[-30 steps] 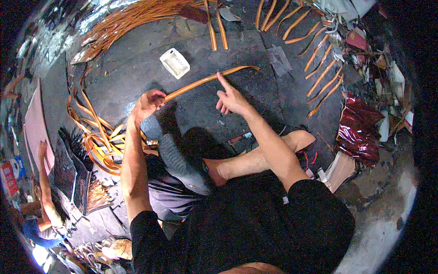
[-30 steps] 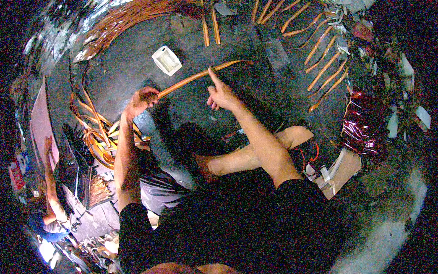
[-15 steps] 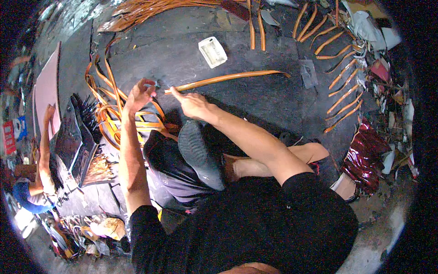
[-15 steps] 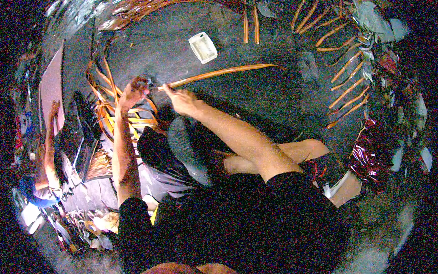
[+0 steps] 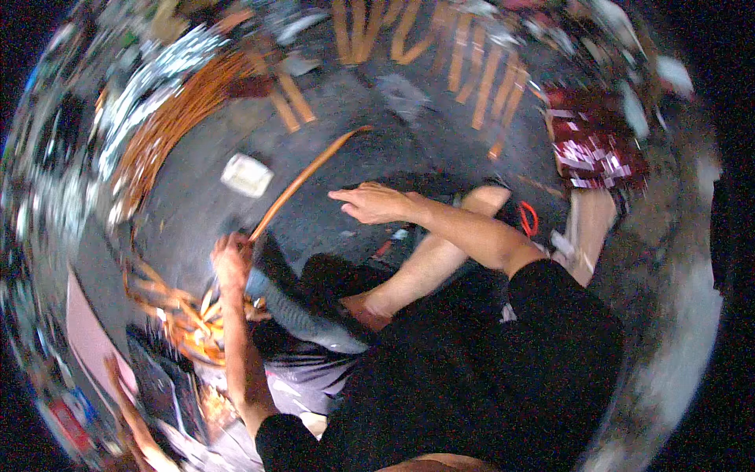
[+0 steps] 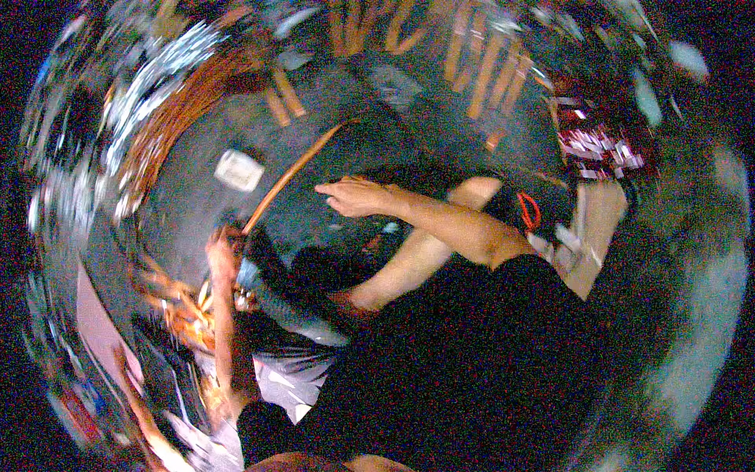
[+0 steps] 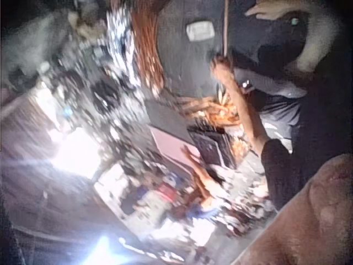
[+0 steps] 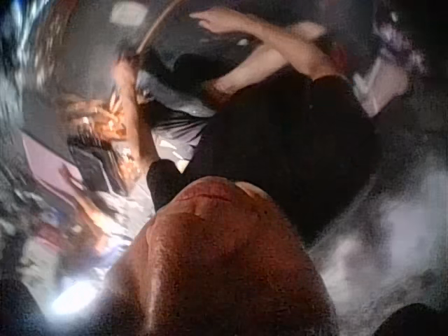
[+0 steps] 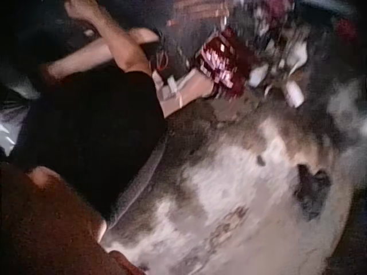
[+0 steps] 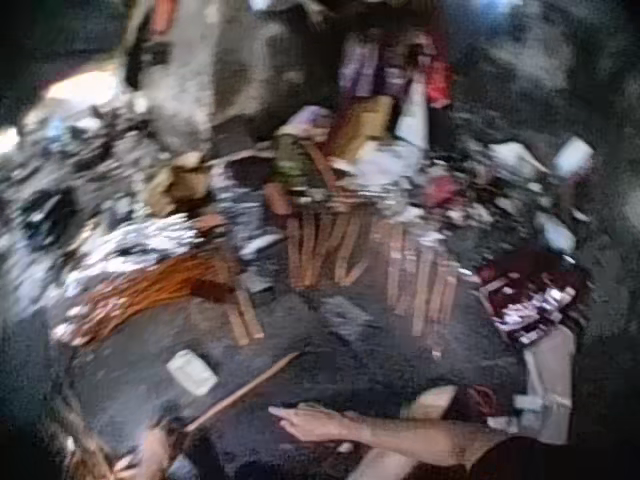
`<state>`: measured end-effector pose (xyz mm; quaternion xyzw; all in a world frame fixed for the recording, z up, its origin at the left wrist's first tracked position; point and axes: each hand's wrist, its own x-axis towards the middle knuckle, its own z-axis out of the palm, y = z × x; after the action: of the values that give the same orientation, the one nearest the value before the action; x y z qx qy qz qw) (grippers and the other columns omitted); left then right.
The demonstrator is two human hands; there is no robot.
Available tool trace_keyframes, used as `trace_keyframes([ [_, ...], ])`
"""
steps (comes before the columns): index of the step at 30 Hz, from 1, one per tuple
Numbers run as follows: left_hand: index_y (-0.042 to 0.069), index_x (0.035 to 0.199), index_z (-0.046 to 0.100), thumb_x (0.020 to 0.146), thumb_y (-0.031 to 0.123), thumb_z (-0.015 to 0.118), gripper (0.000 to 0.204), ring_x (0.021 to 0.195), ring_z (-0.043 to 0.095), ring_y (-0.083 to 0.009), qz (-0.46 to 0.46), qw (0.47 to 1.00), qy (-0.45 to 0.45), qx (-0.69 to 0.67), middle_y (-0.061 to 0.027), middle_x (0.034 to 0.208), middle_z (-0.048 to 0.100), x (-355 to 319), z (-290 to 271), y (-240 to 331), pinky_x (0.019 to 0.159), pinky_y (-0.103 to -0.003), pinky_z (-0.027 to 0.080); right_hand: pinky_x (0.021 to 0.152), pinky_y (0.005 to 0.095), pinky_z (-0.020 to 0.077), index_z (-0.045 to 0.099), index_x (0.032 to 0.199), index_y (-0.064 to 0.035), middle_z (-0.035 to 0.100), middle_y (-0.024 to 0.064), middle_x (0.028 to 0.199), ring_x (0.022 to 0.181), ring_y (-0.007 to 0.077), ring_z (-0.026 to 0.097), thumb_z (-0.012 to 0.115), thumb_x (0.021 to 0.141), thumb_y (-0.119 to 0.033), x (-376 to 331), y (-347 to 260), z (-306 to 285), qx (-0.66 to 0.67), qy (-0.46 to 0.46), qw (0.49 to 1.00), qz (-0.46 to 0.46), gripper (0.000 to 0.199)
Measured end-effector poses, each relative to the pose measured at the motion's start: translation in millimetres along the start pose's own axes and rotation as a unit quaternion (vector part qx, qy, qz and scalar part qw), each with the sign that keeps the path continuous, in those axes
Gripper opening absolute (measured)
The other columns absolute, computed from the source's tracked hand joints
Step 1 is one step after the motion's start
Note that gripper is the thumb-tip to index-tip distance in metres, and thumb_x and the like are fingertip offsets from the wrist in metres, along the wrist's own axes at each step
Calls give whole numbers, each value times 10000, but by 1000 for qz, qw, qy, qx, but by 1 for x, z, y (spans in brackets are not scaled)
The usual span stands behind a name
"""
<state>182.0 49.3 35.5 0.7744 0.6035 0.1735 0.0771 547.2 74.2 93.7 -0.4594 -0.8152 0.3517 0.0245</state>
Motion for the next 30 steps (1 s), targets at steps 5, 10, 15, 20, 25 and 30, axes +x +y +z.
trace_keyframes([
  [5, 23, 948, 622, 840, 108, 636, 137, 659, 538, -98, -45, 962, -146, -226, -43, 698, 600, 4, -3, -28, 594, -274, 451, 868, 490, 483, 456, 1360, -91, 641, 235, 1063, 963, 403, 617, 493, 937, -259, -53, 34, 1, 74, 47, 995, 46, 457],
  [10, 48, 965, 599, 906, 224, 610, 186, 658, 455, -51, -86, 868, -382, -304, 49, 743, 521, 78, -119, 83, 574, -202, 374, 840, 511, 479, 497, 1293, -41, 646, 231, 1003, 957, 397, 616, 510, 913, -273, -38, 57, 40, 61, 84, 995, -3, 446],
  [15, 75, 988, 606, 878, 262, 591, 217, 776, 462, -72, 40, 867, -311, -386, 39, 847, 522, 175, -173, 232, 695, -222, 382, 833, 481, 480, 500, 1249, -9, 645, 218, 933, 941, 366, 621, 540, 875, -300, -1, 29, 47, 95, 62, 993, -31, 476],
  [20, 11, 1209, 579, 931, 151, 534, 314, 1104, 539, -165, 250, 862, -264, -354, -70, 1158, 585, 271, -128, 468, 990, -299, 403, 806, 436, 490, 524, 1171, -9, 636, 183, 950, 927, 310, 626, 563, 858, -332, 14, 56, 70, 102, 182, 976, -64, 452],
  [25, -23, 1265, 521, 952, 198, 531, 383, 1223, 471, -147, 280, 687, -336, -580, -74, 1277, 548, 294, -101, 611, 1098, -307, 305, 787, 439, 492, 528, 1161, -18, 634, 183, 926, 897, 320, 626, 573, 850, -329, 29, 45, 65, 131, 223, 961, -94, 441],
  [30, 35, 1184, 578, 973, 236, 496, 303, 1077, 536, -148, 232, 579, -419, -659, -26, 1129, 593, 281, -32, 663, 1006, -297, 374, 781, 450, 494, 529, 1174, -21, 637, 195, 927, 887, 335, 628, 575, 850, -324, 26, 62, 70, 153, 260, 950, -86, 446],
])
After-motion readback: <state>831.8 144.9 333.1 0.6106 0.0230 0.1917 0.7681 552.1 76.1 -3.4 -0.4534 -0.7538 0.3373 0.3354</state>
